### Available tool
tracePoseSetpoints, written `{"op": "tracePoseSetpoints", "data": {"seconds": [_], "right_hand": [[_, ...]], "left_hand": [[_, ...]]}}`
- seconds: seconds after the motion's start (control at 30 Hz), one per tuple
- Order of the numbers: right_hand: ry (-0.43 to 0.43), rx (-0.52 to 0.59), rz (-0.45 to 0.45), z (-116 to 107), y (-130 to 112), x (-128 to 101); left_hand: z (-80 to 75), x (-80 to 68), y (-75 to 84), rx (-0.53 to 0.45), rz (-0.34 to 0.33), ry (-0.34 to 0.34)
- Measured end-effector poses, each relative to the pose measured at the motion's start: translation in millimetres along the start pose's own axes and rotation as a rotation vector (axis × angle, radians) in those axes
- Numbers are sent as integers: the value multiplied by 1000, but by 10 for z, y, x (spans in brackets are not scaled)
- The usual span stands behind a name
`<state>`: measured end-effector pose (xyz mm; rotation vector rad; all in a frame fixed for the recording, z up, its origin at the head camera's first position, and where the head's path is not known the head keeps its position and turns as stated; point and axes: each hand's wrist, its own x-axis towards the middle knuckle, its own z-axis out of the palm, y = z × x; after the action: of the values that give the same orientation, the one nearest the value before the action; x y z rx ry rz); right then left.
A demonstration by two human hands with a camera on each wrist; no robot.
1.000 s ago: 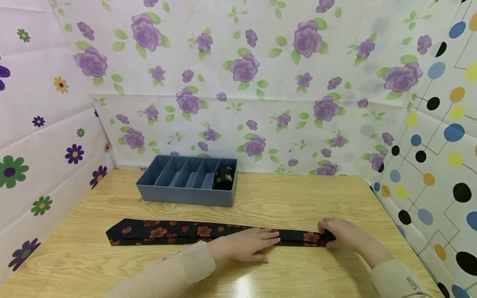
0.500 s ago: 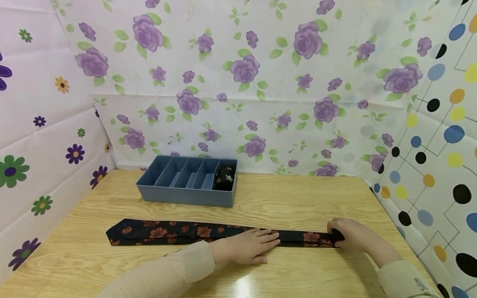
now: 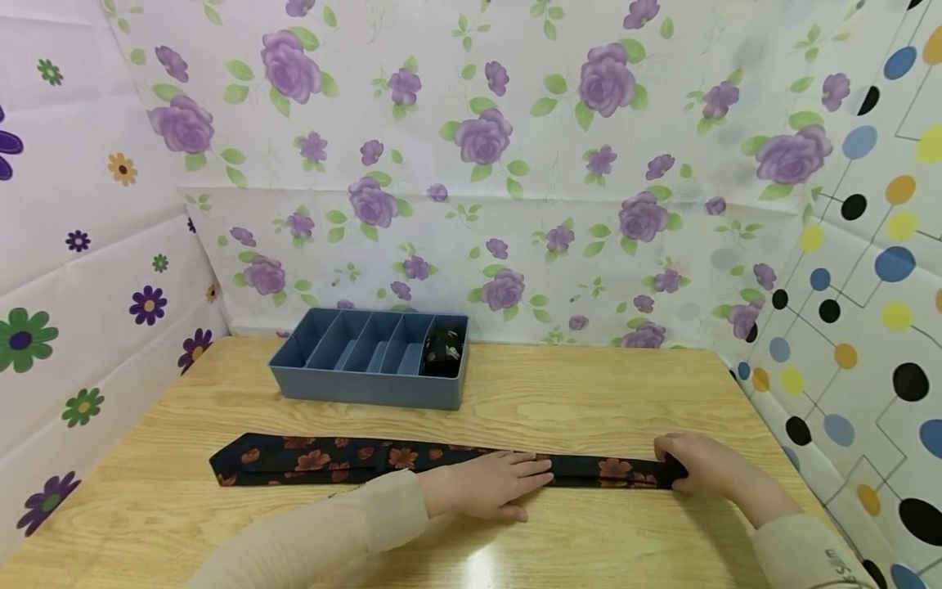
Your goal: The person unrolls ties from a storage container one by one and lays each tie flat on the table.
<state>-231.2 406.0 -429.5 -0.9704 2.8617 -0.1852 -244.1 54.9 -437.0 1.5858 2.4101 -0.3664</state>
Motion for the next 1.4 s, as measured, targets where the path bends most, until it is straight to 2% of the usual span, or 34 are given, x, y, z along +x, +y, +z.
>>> {"op": "tracePoseSetpoints", "data": {"seconds": [0.23,0.47,0.73,1.07,1.27,1.4], "right_hand": [[5,32,-10,8,50,-47],[19,45,26,28,136,-98],[35,90,-22,41,217,-142],[16,44,34,28,271,-263],[103,76,4,55,350,-351],[158,39,-53,75,417,-369]], "left_hand": [[3,23,1,30,-3,10],[-15,20,10,26,-2,6],[-24,19,12,11,-3,-3],[-17,22,23,22,-8,-9],[-15,24,35,-3,-14,-19],[-5,28,34,8,-21,-18]]}}
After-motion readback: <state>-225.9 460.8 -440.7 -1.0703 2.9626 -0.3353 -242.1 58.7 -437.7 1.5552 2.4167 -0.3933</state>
